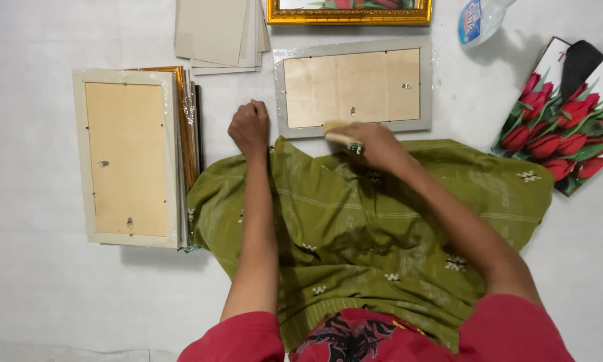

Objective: Cleaning the back of picture frames with a brush and inspecting the front.

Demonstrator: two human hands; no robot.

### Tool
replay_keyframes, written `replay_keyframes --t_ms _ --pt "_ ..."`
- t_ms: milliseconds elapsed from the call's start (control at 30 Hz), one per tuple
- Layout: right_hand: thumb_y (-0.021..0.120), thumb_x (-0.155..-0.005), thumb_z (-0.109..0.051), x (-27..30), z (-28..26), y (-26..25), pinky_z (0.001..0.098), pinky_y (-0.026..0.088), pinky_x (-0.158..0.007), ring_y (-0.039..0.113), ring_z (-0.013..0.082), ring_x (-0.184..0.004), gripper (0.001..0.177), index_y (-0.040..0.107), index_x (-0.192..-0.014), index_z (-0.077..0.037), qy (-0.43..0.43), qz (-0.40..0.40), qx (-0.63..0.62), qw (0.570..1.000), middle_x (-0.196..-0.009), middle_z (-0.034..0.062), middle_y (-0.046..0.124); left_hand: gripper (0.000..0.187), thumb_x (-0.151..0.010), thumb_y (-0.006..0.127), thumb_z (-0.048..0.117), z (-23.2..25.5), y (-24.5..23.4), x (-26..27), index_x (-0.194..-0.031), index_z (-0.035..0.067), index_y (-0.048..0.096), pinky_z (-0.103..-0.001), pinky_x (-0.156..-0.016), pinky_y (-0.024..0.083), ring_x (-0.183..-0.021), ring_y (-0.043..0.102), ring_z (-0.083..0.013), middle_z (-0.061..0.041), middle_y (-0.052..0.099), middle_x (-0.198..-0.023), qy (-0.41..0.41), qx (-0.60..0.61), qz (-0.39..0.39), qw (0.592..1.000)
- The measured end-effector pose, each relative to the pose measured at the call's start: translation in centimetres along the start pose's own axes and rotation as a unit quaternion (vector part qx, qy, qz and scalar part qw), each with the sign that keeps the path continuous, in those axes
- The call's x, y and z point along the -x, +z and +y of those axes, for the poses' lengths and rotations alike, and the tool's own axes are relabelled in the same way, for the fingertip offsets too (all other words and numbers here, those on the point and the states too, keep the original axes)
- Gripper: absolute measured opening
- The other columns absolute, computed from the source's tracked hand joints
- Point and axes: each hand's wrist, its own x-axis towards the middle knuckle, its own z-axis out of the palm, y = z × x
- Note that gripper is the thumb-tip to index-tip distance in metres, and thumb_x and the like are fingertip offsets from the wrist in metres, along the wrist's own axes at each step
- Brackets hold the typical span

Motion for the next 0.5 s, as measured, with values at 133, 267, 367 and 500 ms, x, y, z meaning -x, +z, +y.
replay_keyframes --t_ms 133,267,367,500 --pt "0.074 -0.089 -0.025 -7.3 4.4 -4.4 0.0493 0.054 -0.094 0.072 0.0348 -0.101 0.027 0.076 -0.108 -0.006 -0.369 -0.032 0.326 0.870 -0.101 0.0179 0.077 0.037 -0.091 0.060 0.022 -0.2 0.4 -0.2 -0.055 0.014 0.057 -0.035 -0.043 0.049 -0.044 0.060 -0.0230 -0.002 0.051 -0.050 0.000 -0.006 0.002 1.000" --pt "0.065 -0.097 -0.063 -9.3 0.4 -6.0 0.0579 0.053 -0.088 0.071 0.0477 -0.097 0.070 0.074 -0.101 0.007 -0.226 0.127 0.388 0.885 -0.097 0.0281 0.074 0.037 -0.091 0.060 0.022 -0.1 0.1 -0.2 -0.054 0.015 0.056 -0.034 -0.043 0.049 -0.044 0.059 -0.0210 0.000 0.051 -0.050 0.001 -0.009 0.001 1.000" --pt "0.060 -0.107 -0.020 -16.7 0.9 -10.9 0.0206 0.036 -0.032 0.045 0.0088 -0.044 0.024 0.071 -0.118 -0.002 -0.346 0.212 0.331 0.852 -0.068 0.0034 0.059 0.045 -0.095 0.061 0.012 -1.3 1.1 -0.4 -0.051 0.018 0.053 -0.026 -0.035 0.021 -0.039 0.025 -0.0087 0.006 0.045 -0.046 0.024 0.021 -0.081 0.996" --pt "0.090 -0.076 -0.008 -18.9 0.6 -9.5 0.0449 0.054 -0.089 0.065 0.0270 -0.101 0.060 0.070 -0.132 -0.016 -0.466 0.330 0.487 0.661 -0.120 0.0107 0.070 0.045 -0.094 0.063 0.013 -1.1 0.9 -0.4 -0.051 0.016 0.054 -0.027 -0.035 0.023 -0.039 0.026 -0.0095 0.004 0.047 -0.046 0.029 0.005 -0.065 0.997"
